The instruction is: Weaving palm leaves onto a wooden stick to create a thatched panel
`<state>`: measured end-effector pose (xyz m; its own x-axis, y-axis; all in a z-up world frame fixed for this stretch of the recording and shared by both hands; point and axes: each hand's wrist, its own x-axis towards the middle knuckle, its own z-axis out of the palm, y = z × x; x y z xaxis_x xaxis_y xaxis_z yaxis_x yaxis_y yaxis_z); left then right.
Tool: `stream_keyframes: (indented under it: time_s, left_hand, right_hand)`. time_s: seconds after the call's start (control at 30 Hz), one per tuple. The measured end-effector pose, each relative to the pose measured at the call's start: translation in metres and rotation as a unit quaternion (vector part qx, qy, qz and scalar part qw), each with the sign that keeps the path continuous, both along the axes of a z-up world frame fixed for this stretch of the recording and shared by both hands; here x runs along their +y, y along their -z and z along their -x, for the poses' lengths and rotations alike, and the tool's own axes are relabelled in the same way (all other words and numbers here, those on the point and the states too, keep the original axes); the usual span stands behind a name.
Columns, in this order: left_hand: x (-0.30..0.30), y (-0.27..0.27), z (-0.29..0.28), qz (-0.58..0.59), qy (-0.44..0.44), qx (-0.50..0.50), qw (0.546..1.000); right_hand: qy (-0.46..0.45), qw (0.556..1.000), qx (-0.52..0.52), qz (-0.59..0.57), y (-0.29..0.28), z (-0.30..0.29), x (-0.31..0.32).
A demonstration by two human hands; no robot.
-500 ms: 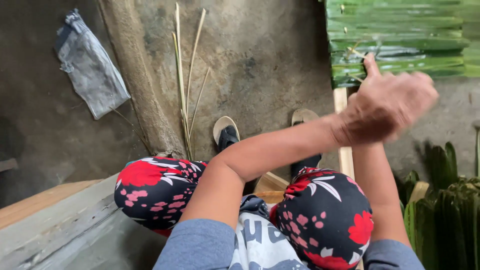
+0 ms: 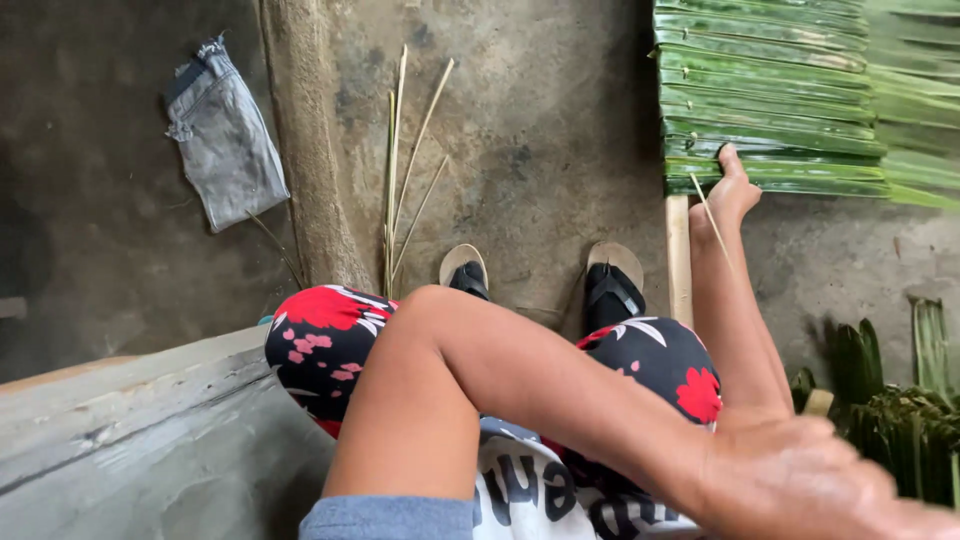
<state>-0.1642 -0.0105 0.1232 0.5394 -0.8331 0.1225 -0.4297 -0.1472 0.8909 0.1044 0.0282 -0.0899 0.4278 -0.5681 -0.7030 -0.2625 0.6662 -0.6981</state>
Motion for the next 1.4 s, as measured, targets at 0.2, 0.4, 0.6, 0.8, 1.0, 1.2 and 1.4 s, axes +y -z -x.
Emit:
stream_keyframes:
  time_s: [0.2,0.4,0.6,0.8,1.0,1.2,1.4]
  left_hand:
    - [0.029,-0.023,0.038,-0.123,0.04,-0.087,0.988]
    - [0.025,-0.013,0.03,-0.035,0.046,-0.063,0.996]
    - [0.024,-0.016,0.041,-0.018,0.032,-0.118,0.992]
    - [0.025,-0.01,0.045,0.018,0.035,-0.133,0.99]
    - [0.023,-0.006,0.045,0.084,0.025,-0.09,0.992]
    - [0.012,0.017,0.049,0.099,0.044,-0.084,0.991]
    - [0.012,0.018,0.048,0.056,0.053,-0.095,0.992]
  right_hand:
    - [0.014,0.999,-0.015,0.031,0.004,-0.002,0.005]
    - [0.019,0.999,-0.005,0.026,0.002,-0.002,0.008]
    - [0.04,0.998,-0.037,0.021,0.009,-0.005,0.005]
    - [0.008,1.0,0.002,0.017,0.0,0.0,0.004]
    - [0.005,1.0,-0.002,0.027,0.0,0.0,0.005]
    - [-0.026,0.998,0.033,0.039,-0.002,0.0,0.004]
    - [0.021,1.0,-0.011,0.012,0.01,-0.003,0.003]
